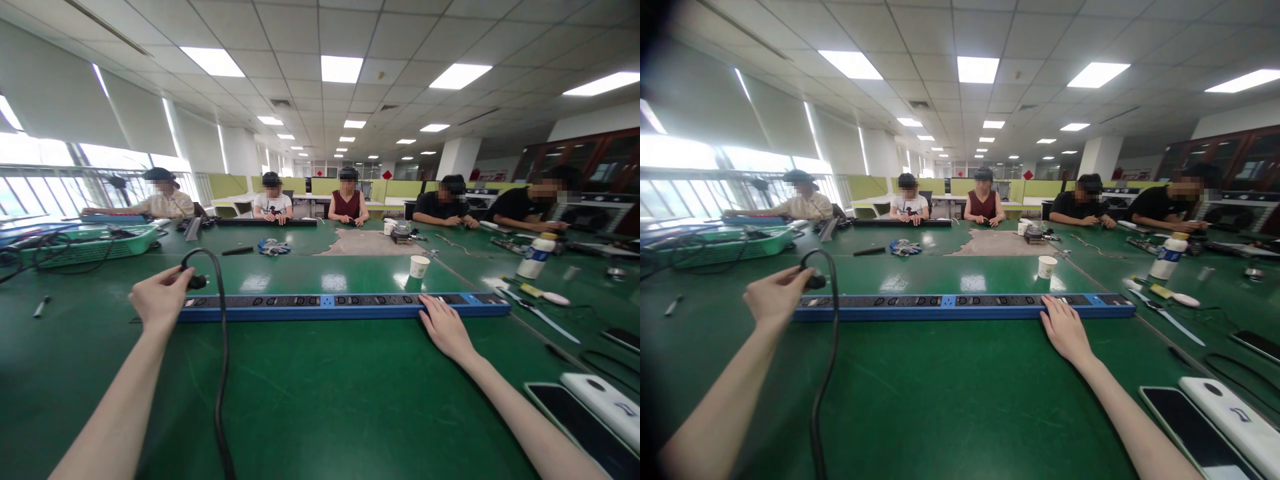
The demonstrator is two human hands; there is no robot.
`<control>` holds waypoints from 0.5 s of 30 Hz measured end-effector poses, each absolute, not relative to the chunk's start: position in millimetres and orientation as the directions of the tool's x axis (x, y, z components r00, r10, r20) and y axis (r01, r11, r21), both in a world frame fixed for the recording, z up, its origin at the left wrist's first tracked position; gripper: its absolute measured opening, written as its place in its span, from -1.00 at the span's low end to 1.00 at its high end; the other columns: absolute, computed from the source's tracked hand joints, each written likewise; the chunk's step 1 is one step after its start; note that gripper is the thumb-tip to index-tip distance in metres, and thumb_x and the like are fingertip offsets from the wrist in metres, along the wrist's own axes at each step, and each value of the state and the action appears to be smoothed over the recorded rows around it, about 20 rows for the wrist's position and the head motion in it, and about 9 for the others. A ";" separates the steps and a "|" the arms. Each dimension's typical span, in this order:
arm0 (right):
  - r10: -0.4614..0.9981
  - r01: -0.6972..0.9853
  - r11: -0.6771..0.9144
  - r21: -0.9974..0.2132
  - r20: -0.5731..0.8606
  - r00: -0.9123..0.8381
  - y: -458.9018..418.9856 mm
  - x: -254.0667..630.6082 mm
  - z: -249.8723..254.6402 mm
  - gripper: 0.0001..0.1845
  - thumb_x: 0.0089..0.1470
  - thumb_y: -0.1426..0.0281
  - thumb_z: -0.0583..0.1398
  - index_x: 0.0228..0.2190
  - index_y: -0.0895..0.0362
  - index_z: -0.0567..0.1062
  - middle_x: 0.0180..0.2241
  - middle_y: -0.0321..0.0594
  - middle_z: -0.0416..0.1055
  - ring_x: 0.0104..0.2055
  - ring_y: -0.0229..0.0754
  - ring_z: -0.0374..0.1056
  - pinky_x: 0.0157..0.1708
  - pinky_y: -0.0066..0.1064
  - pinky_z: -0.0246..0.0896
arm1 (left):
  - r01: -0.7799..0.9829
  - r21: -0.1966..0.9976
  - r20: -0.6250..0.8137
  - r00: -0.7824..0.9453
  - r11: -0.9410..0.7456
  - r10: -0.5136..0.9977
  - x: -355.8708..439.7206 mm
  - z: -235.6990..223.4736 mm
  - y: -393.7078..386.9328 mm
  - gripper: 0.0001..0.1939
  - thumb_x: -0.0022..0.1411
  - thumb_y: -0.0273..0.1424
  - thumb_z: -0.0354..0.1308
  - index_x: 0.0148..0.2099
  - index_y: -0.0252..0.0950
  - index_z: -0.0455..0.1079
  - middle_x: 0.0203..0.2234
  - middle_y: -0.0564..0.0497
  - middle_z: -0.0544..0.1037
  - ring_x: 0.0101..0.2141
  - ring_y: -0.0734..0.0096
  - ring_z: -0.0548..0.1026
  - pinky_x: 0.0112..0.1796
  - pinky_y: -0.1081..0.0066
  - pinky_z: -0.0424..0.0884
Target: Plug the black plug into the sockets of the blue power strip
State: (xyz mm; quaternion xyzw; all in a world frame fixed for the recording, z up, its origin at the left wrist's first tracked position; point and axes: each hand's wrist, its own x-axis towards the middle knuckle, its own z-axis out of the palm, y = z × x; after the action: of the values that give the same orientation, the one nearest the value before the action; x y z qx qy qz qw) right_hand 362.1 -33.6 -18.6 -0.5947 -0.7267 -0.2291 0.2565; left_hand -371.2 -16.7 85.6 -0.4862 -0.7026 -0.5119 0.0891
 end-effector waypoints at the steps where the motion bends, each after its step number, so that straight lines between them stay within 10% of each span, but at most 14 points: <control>1: 0.744 0.982 0.188 0.029 0.648 -0.162 -33.2 362.1 -19.0 -0.40 0.39 0.17 -0.10 0.35 -0.01 0.27 0.31 -0.11 0.34 0.31 0.09 0.25 0.23 0.01 0.15 | 0.799 0.594 0.609 -0.522 0.093 0.596 -369.5 81.3 -16.2 -0.25 0.29 0.11 0.09 0.19 -0.44 0.52 -0.21 -0.19 0.66 -0.13 -0.07 0.57 0.00 -0.06 0.44; 15: 0.747 0.984 0.171 0.049 0.645 -0.162 -32.9 362.6 -20.4 -0.42 0.40 0.19 -0.09 0.34 -0.01 0.28 0.32 -0.14 0.33 0.32 0.07 0.23 0.23 -0.02 0.16 | 0.940 0.315 0.639 -0.310 0.128 0.704 -314.3 42.3 -2.0 -0.48 0.40 -0.07 0.00 0.11 -0.27 0.61 -0.02 -0.23 0.57 -0.08 0.03 0.54 0.01 0.19 0.41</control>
State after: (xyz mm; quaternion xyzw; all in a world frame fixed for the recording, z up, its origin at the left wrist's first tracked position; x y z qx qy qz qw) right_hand 362.6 -32.9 -20.4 -0.5977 -0.7238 -0.2392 0.2483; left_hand -314.3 -2.0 42.3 -0.5620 -0.7315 -0.3465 0.1706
